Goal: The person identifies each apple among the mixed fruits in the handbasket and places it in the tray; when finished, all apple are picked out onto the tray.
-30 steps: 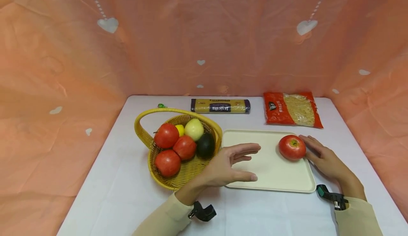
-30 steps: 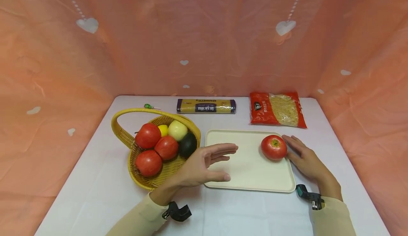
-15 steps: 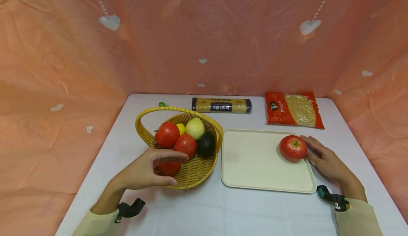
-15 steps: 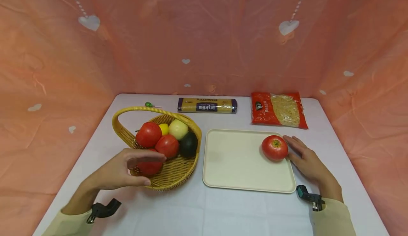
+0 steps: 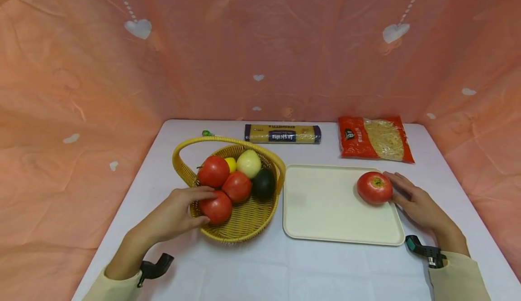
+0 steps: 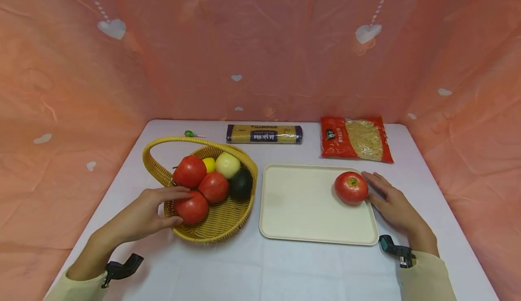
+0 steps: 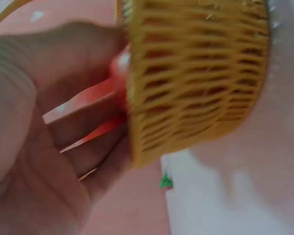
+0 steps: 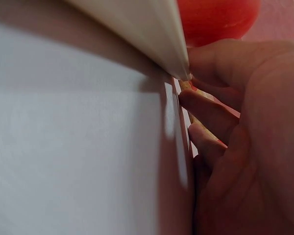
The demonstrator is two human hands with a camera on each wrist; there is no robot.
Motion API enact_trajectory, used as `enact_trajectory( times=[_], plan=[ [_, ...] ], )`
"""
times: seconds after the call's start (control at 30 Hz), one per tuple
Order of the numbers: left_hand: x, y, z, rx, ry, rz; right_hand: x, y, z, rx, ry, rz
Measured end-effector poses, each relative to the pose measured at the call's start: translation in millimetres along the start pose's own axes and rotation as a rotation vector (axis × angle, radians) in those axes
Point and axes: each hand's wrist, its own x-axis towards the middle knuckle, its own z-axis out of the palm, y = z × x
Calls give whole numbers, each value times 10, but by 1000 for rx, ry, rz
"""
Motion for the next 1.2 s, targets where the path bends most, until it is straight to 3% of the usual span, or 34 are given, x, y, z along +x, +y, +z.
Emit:
enact_trajectory(
  times=[0.23,0.43,0.6,0.93,1.03,1.2],
  plan=[
    [114,97,309,-21,-35,32,15,7,-1,-7,-4,21],
    [137,209,498,7,-5,23,21,5,6,-14,-4,22],
    [147,216,423,-2,-73,-8,16,3,4,-12,0,27],
    [297,160,244,-29,-252,-52,34,23,40,-1,2,2],
    [299,136,258,-31,-246,-56,26,22,39,-9,1,2],
    [257,119,298,-37,-171,-56,15,14,28,7,7,-5]
  ],
)
